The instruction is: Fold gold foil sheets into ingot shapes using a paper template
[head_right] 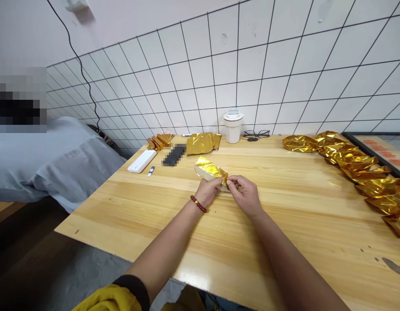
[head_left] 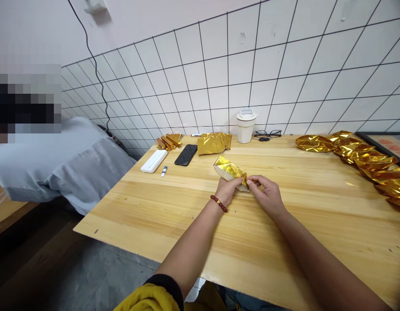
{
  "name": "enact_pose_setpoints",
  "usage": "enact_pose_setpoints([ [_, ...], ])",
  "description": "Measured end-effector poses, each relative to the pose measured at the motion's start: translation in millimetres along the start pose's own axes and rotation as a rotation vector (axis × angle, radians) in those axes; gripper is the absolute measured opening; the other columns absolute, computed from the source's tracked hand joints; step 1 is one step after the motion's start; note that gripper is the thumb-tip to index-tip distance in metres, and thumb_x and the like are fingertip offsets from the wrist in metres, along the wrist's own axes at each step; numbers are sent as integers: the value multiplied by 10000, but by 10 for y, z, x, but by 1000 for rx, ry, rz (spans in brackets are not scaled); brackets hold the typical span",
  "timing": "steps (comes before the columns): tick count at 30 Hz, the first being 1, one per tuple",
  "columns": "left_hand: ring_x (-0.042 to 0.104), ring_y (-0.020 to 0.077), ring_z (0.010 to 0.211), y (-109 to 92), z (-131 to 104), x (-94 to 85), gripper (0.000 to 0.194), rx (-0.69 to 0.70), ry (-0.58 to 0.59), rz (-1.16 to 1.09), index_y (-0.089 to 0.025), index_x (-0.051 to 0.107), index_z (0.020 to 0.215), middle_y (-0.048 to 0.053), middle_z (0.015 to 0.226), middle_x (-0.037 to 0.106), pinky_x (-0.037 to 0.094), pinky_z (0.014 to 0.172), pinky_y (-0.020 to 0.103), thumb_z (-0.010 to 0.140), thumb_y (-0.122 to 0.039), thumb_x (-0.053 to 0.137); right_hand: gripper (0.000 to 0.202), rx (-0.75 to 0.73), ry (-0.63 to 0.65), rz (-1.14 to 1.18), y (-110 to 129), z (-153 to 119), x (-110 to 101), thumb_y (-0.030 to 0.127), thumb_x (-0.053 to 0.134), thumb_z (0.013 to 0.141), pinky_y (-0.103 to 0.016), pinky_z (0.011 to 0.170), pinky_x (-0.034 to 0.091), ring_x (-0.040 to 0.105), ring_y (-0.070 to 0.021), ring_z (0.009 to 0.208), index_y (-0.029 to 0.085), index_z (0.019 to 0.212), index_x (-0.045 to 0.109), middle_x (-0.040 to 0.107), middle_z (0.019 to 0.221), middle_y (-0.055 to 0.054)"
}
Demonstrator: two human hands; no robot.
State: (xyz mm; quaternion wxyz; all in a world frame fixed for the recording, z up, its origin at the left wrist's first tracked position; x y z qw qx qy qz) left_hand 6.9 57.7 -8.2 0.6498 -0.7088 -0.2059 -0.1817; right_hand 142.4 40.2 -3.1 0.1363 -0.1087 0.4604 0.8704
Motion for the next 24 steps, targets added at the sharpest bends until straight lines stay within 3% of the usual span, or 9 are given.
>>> enact_pose_setpoints([
  [8,634,179,776,-12,-47,-10,366,-13,133,108,-131,696,851,66,850,704,489,768,318,526,-226,834,311,201,-58,125,-78,13,33,403,670,788,-254,538,459,509,-118,543,192,1005,601,563,640,31],
  [11,624,172,739,11,-38,-25,382,1,130,196,-133,700,827,53,814,704,481,744,306,476,-179,845,366,262,-72,221,-131,30,26,439,694,761,-252,531,455,509,-116,554,189,1012,601,575,675,19],
  [15,623,163,702,14,-18,-5,408,-8,165,250,-129,698,841,50,792,708,473,696,286,469,-192,853,358,328,3,293,-199,44,41,480,735,705,-265,544,471,536,-124,561,185,887,648,625,683,0],
  [18,634,147,726,-41,-5,-6,532,59,117,188,-149,686,958,40,830,715,480,718,272,464,-214,872,349,374,19,350,-217,53,55,489,753,676,-307,606,519,612,-166,631,190,830,657,691,743,-35],
  [22,596,99,632,-86,10,-48,608,93,11,127,-172,665,1063,-19,723,679,474,675,251,497,-256,872,394,404,27,409,-183,75,63,489,789,624,-376,713,558,686,-235,765,176,844,692,741,857,-91],
  [24,598,99,646,-77,10,-52,596,72,26,101,-179,673,1062,-15,755,686,472,676,248,507,-266,873,401,396,38,412,-148,85,57,494,789,626,-368,692,561,691,-241,765,172,849,705,742,843,-92],
])
Point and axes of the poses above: each hand's wrist, its own z-axis towards the middle knuckle, its own x-axis out of the palm, y = z × x, the point moved 2 cm from there along z, towards the middle knuckle
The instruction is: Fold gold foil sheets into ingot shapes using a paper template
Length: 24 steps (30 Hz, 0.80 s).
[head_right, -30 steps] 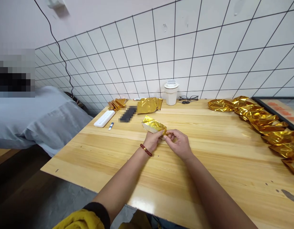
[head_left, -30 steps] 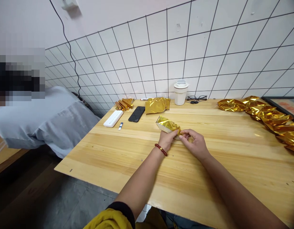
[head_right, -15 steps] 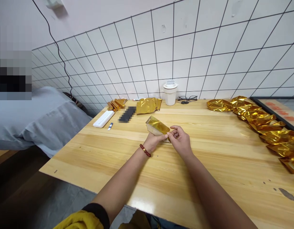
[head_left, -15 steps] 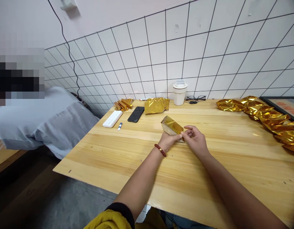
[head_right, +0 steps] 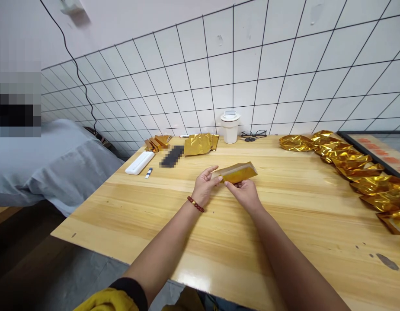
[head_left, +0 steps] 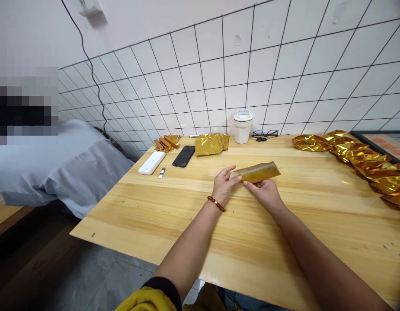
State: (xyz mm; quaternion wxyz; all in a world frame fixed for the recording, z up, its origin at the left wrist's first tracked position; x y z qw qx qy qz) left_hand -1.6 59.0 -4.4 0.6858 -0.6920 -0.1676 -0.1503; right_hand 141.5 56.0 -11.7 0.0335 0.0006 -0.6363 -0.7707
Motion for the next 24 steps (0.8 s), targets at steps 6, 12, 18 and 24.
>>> enact_pose_setpoints([
  [6,614,133,732,44,-18,34,324,-54,141,-10,-124,724,812,52,793,702,477,734,271,606,-350,832,366,-9,-7,-11,63,-33,7,512,786,619,-295,535,507,600,-173,577,179,711,665,671,639,-43],
  [12,582,113,636,10,-14,17,327,-31,12,-44,-121,705,717,36,702,676,466,616,242,547,-354,860,347,-39,-199,-31,26,-45,-65,493,779,648,-285,525,486,564,-159,568,194,637,605,621,596,-14],
  [18,653,158,722,-27,-16,20,416,-93,30,-125,-115,700,812,71,807,719,532,673,293,560,-407,856,345,29,-180,86,13,-20,-75,468,822,593,-296,560,489,563,-154,551,192,637,620,618,581,-5],
  [24,666,143,705,-48,43,-55,465,-28,-91,-136,-143,655,903,51,843,713,542,633,265,597,-449,828,348,42,-95,116,-9,11,-83,516,754,670,-295,590,490,569,-153,570,194,630,629,617,571,-13],
])
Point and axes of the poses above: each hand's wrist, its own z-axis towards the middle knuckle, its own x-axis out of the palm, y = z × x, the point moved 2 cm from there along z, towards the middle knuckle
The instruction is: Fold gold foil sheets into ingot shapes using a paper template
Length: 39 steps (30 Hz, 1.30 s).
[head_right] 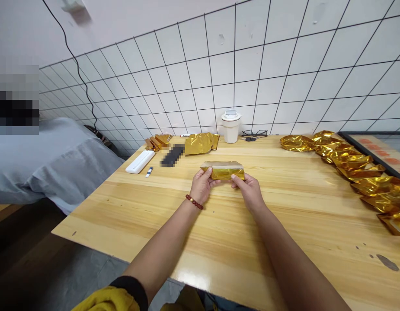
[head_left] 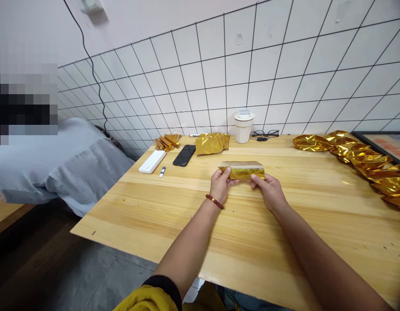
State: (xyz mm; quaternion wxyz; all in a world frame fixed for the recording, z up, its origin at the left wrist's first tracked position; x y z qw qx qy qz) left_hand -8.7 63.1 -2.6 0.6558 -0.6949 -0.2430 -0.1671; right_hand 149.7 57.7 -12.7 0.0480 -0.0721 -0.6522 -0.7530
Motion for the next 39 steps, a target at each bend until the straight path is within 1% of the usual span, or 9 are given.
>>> enact_pose_setpoints([
  [3,675,149,718,-2,32,-16,445,33,-40,-28,-157,637,906,40,837,705,550,645,275,623,-455,808,352,2,111,-84,-20,-13,24,516,732,702,-295,610,497,582,-157,598,185,626,638,623,590,-23],
  [6,658,129,648,-30,76,-61,406,37,-127,-49,-159,621,897,29,795,692,545,592,257,653,-437,789,472,-67,175,-152,-44,-37,50,461,767,677,-303,639,523,606,-153,669,195,1054,670,686,923,-65],
  [8,625,105,573,-63,107,-105,371,36,-189,-28,-155,613,877,17,746,674,527,530,229,667,-408,784,830,-170,151,-228,-51,-55,49,389,800,641,-320,677,542,619,-155,750,254,1383,452,568,1264,-115],
  [10,598,95,529,-89,133,-138,347,23,-187,22,-146,615,855,11,704,656,503,476,208,669,-385,785,949,-309,133,-359,-45,-75,42,318,780,667,-356,753,547,620,-185,877,293,1482,293,392,1438,-143],
  [14,581,101,512,-71,161,-161,345,-11,-78,148,-129,641,827,21,671,641,467,410,188,646,-379,798,572,-585,188,-577,-12,-115,40,201,638,792,-459,956,471,538,-261,1131,292,1345,523,289,1514,-117],
  [19,575,110,525,-18,185,-187,358,-7,-55,192,-126,662,825,42,704,645,460,400,201,635,-397,799,189,-678,191,-619,-12,-98,21,201,609,826,-475,964,460,521,-276,1175,262,955,733,400,1461,-92],
  [27,412,63,429,32,225,-200,286,92,-58,364,-141,628,756,-15,602,541,298,361,189,706,-415,697,139,-568,165,-633,-135,-28,-39,245,622,836,-452,945,470,594,-249,1078,271,910,737,627,1142,-80],
  [33,477,108,599,-64,178,-277,215,310,-64,878,-156,606,662,-22,602,533,373,568,224,787,-328,571,106,-519,246,-640,-196,-54,-44,259,665,802,-364,829,514,636,-207,926,262,880,736,639,1001,-50],
  [39,514,130,604,-138,110,-282,170,166,28,1206,-170,634,647,-12,618,589,361,560,239,761,-293,609,110,-489,411,-782,-21,-242,11,226,643,808,-322,711,514,635,-183,797,257,852,739,644,913,-40],
])
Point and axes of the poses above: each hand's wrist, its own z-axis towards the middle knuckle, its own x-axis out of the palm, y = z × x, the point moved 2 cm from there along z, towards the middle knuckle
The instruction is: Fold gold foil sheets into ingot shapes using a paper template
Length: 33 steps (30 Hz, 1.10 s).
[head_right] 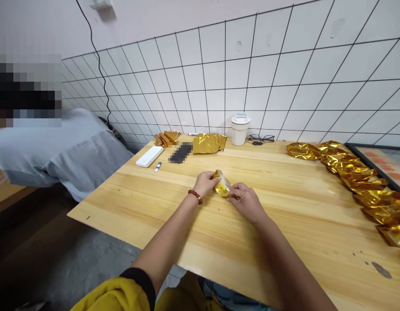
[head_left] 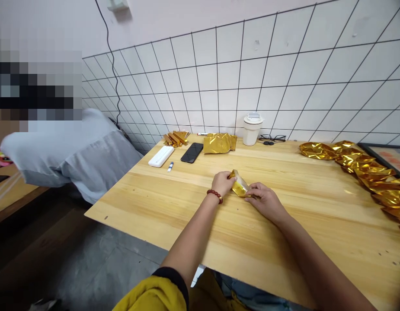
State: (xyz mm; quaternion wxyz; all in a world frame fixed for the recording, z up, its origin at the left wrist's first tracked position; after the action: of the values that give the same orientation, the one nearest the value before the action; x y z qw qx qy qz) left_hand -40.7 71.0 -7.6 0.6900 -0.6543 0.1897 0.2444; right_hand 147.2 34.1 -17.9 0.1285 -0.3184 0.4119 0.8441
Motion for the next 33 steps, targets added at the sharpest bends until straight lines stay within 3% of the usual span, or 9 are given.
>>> enact_pose_setpoints([
  [2,557,140,661,-36,-21,36,112,33,-9,-1,-188,682,785,-4,707,647,390,594,240,754,-284,635,134,-16,48,-89,74,-45,-29,213,627,813,-335,721,509,628,-186,791,261,865,741,647,914,-41],
  [7,602,163,706,-120,-110,133,392,18,-90,18,-230,632,1093,-7,752,674,420,645,261,717,-306,713,183,-8,32,-162,102,-244,-134,281,642,819,-415,863,503,630,-244,993,256,977,731,632,1133,-89],
  [10,603,159,696,-158,-113,138,366,34,-108,2,-238,603,1066,-21,734,660,412,643,261,725,-309,714,415,63,-86,-57,24,-300,-260,418,701,779,-461,977,461,546,-291,1205,238,1152,671,511,1377,-136],
  [13,583,148,671,-147,-42,120,343,67,-135,-25,-235,577,1017,-39,698,623,389,621,255,715,-300,724,324,90,-191,5,-26,-232,-355,420,585,881,-470,1015,437,550,-261,1216,234,1130,673,584,1312,-128],
  [19,505,109,596,41,234,102,275,21,-249,-190,-204,532,785,-70,630,537,358,576,234,657,-309,752,167,-121,-29,-132,47,3,-196,361,613,880,-405,883,493,653,-230,1010,256,961,714,718,1063,-65],
  [22,467,97,564,143,338,69,282,45,-193,-233,-189,504,640,-69,590,505,350,549,229,657,-339,742,172,-170,20,-319,-6,60,-122,331,602,885,-421,861,467,655,-243,989,257,994,712,716,1081,-62],
  [26,503,109,599,190,312,-33,250,147,-38,-176,-182,618,748,-49,641,561,380,574,236,652,-368,755,195,-135,-19,-424,-207,72,-148,249,535,905,-415,836,457,672,-232,945,248,964,721,734,1044,-49],
  [30,537,147,689,110,134,-145,277,371,97,119,-178,662,758,5,700,581,406,638,269,747,-454,686,224,-54,-78,-432,-340,47,-196,212,505,891,-413,852,470,672,-228,959,230,961,717,733,1051,-53],
  [33,543,197,823,26,-1,-195,266,513,78,397,-176,666,754,58,809,587,425,716,309,801,-436,632,249,-28,-134,-455,-297,44,-238,205,478,903,-417,862,477,666,-235,982,225,1000,706,722,1080,-69],
])
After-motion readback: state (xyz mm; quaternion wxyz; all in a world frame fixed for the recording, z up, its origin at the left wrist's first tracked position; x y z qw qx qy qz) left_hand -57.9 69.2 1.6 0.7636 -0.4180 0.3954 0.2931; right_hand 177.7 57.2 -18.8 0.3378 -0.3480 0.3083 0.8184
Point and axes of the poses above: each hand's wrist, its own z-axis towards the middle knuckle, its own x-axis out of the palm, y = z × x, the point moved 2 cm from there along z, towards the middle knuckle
